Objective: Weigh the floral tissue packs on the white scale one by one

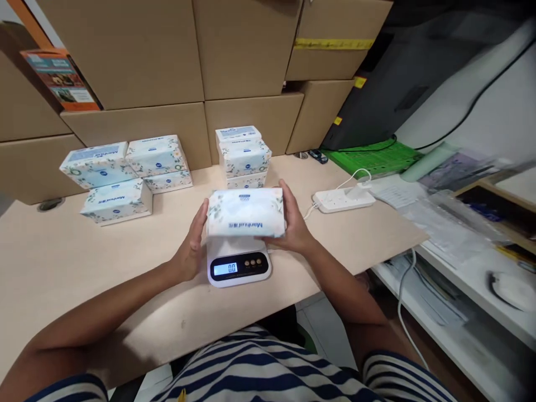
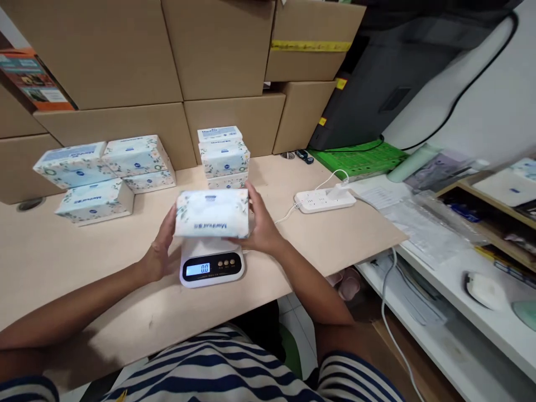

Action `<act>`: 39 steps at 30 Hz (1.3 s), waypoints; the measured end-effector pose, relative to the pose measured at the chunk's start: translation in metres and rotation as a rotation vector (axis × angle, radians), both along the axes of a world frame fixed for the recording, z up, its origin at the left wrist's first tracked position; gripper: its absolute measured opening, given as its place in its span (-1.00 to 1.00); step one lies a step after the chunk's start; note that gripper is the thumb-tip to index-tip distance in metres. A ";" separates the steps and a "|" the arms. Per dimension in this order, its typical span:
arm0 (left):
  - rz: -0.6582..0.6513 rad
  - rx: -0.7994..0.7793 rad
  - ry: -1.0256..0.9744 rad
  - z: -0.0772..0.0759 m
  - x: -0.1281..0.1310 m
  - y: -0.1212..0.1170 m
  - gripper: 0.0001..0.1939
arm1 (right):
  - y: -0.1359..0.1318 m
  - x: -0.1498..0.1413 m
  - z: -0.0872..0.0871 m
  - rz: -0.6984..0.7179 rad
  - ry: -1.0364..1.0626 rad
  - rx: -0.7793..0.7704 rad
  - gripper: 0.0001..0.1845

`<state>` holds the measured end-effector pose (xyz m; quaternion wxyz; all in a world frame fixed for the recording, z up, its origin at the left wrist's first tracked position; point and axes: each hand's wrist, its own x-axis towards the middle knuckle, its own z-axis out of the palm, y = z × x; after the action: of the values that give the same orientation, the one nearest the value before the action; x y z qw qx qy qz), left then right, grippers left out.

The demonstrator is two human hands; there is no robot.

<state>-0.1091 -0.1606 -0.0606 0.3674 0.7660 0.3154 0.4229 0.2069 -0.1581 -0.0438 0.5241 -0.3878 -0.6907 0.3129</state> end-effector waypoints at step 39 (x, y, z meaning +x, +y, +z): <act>-0.003 -0.464 0.110 -0.016 -0.023 0.051 -0.10 | 0.066 0.037 -0.037 -0.356 -0.311 -0.152 -0.25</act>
<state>-0.1323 -0.1098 -0.0763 0.5162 0.6835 0.4227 0.2962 0.2436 -0.0920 -0.0810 0.4276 -0.5853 -0.6582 0.2033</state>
